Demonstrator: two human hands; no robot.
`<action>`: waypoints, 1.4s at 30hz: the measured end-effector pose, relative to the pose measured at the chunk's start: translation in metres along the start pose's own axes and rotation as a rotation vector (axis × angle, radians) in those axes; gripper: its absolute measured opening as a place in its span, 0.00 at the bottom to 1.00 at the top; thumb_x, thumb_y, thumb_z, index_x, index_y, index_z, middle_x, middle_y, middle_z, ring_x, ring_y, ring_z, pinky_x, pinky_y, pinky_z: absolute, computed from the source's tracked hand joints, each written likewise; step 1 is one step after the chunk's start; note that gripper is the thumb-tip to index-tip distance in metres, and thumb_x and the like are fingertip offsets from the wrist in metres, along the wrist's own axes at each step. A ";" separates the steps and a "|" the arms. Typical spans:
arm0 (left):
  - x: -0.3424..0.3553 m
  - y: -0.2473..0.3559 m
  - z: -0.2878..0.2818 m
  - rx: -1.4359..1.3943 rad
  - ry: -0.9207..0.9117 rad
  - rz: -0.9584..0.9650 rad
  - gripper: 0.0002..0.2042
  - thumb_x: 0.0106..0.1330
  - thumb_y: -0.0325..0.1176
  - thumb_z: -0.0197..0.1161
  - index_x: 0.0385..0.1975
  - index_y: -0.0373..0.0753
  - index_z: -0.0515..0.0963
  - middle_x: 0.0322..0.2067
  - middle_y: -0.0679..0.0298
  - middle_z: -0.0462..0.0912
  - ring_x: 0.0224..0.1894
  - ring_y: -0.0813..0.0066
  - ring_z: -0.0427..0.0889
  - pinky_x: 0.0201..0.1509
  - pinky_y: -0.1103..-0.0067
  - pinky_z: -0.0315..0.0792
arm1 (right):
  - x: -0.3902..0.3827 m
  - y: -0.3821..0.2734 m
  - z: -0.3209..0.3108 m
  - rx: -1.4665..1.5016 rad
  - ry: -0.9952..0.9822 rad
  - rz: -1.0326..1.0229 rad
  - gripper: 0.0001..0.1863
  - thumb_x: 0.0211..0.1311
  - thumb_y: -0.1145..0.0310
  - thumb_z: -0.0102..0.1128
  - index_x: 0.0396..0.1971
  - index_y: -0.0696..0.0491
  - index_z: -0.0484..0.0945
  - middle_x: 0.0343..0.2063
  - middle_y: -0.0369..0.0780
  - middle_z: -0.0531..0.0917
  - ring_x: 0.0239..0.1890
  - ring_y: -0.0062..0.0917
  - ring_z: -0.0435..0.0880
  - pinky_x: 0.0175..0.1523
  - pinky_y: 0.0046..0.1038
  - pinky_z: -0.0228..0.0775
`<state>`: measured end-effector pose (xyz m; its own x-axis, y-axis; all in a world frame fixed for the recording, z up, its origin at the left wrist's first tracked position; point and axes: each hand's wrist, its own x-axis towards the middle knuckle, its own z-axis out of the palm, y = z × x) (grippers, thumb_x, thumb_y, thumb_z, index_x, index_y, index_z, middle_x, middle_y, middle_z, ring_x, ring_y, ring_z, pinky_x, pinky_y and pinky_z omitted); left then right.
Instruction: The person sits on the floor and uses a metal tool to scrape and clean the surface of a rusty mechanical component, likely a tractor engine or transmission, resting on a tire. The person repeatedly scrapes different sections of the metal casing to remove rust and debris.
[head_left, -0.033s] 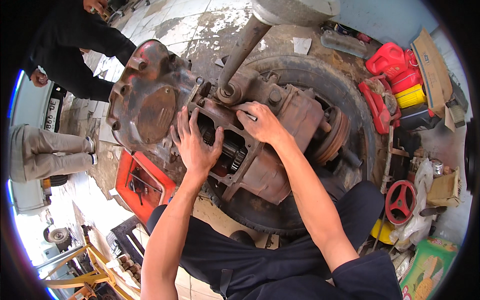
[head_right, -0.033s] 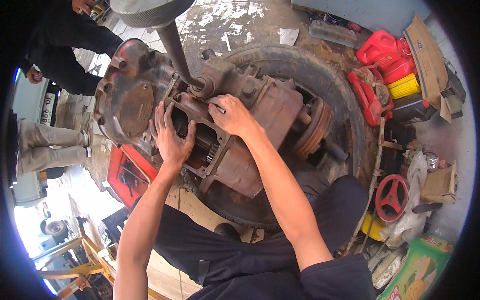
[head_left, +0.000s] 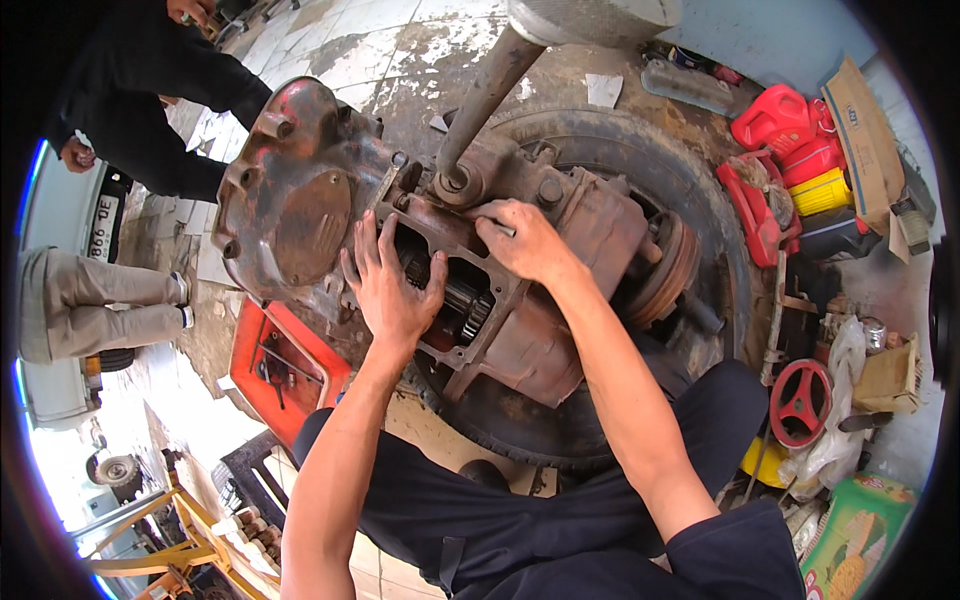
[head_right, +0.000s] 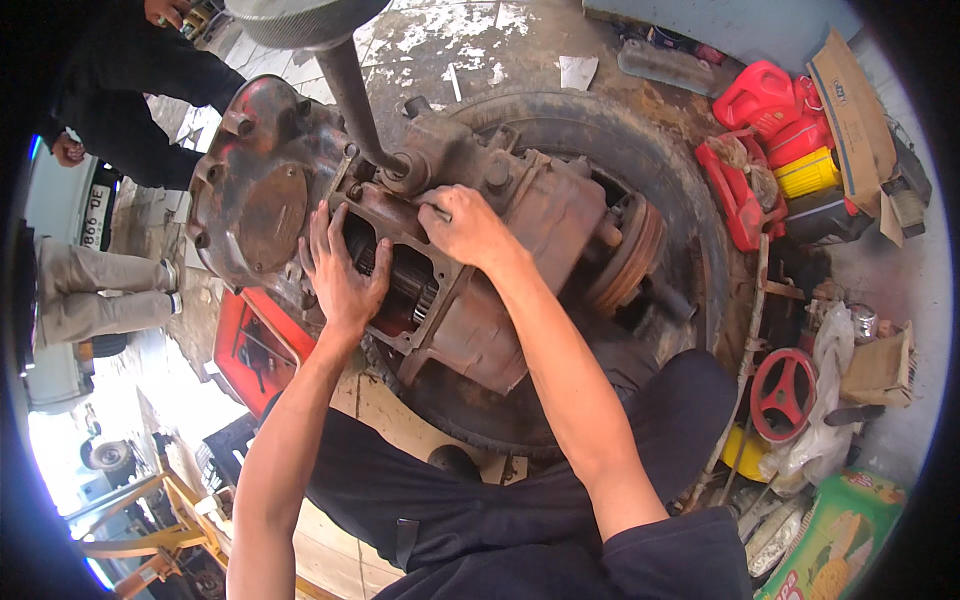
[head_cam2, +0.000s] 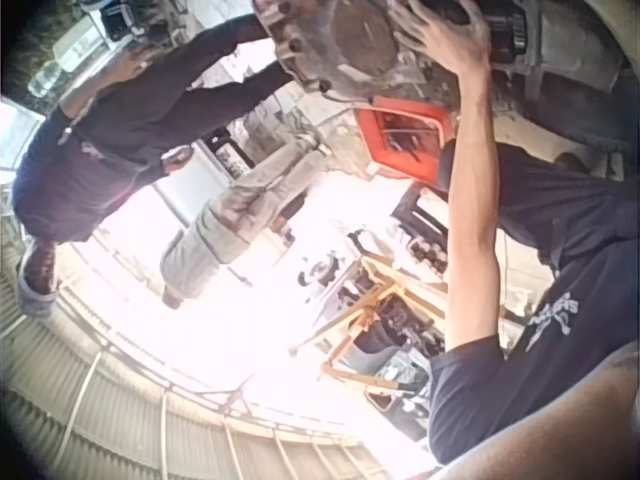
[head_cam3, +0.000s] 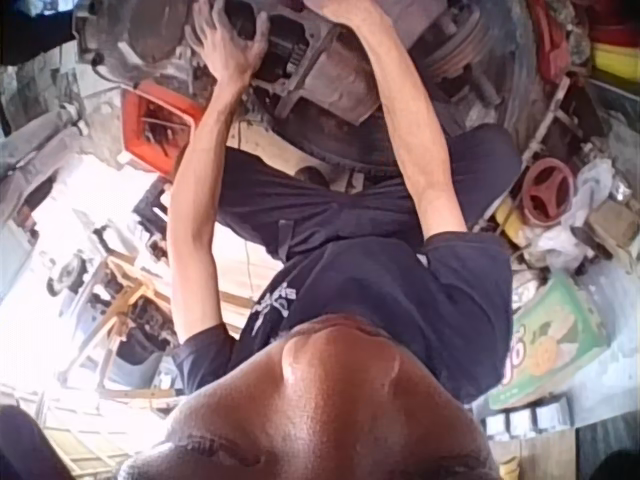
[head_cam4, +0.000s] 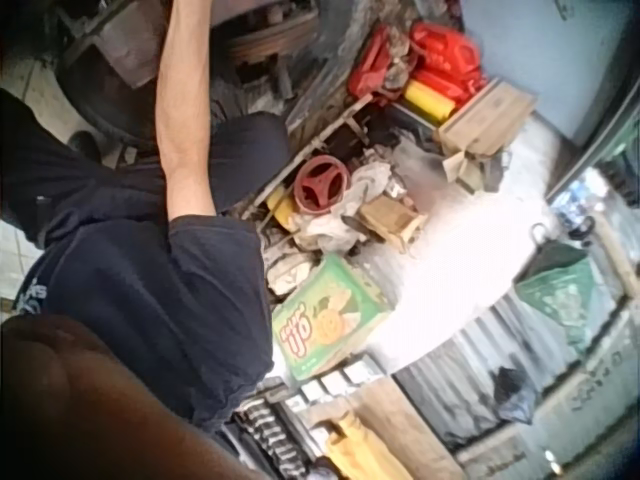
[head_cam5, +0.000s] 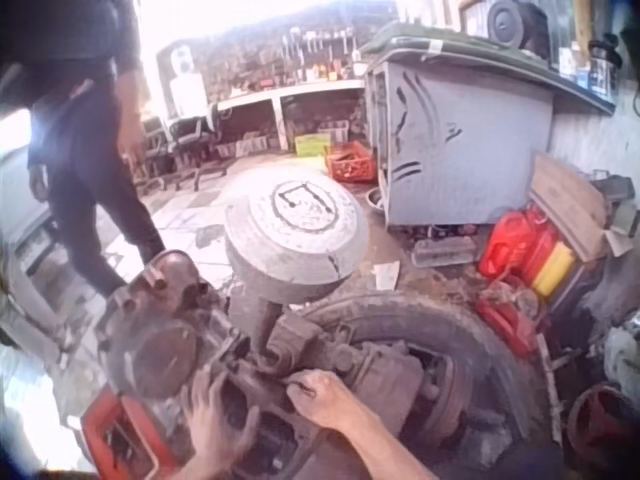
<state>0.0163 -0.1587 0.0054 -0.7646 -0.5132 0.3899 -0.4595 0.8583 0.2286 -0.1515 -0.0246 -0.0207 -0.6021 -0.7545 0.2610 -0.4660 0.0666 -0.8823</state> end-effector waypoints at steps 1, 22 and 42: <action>0.000 -0.001 -0.001 -0.002 0.000 -0.001 0.37 0.63 0.51 0.66 0.69 0.42 0.64 0.72 0.50 0.60 0.76 0.51 0.56 0.77 0.52 0.44 | 0.005 -0.009 -0.008 -0.119 -0.051 0.064 0.14 0.65 0.66 0.58 0.37 0.62 0.85 0.36 0.52 0.87 0.41 0.47 0.85 0.51 0.41 0.76; 0.001 -0.001 0.002 -0.005 0.031 -0.001 0.39 0.60 0.54 0.67 0.68 0.43 0.63 0.72 0.50 0.60 0.75 0.50 0.57 0.77 0.51 0.45 | -0.011 -0.017 -0.042 -0.361 -0.047 -0.072 0.14 0.64 0.64 0.59 0.37 0.59 0.86 0.28 0.54 0.86 0.34 0.53 0.84 0.43 0.40 0.78; -0.001 0.000 -0.001 -0.041 0.049 -0.011 0.37 0.62 0.53 0.67 0.68 0.44 0.64 0.72 0.50 0.61 0.74 0.49 0.58 0.77 0.50 0.46 | -0.046 -0.020 -0.043 -0.162 0.092 0.353 0.15 0.67 0.62 0.59 0.38 0.60 0.85 0.24 0.43 0.87 0.30 0.26 0.87 0.41 0.30 0.76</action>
<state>0.0172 -0.1587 0.0056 -0.7360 -0.5228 0.4301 -0.4481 0.8524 0.2695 -0.1427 0.0367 0.0015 -0.7956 -0.6058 -0.0067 -0.3118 0.4189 -0.8528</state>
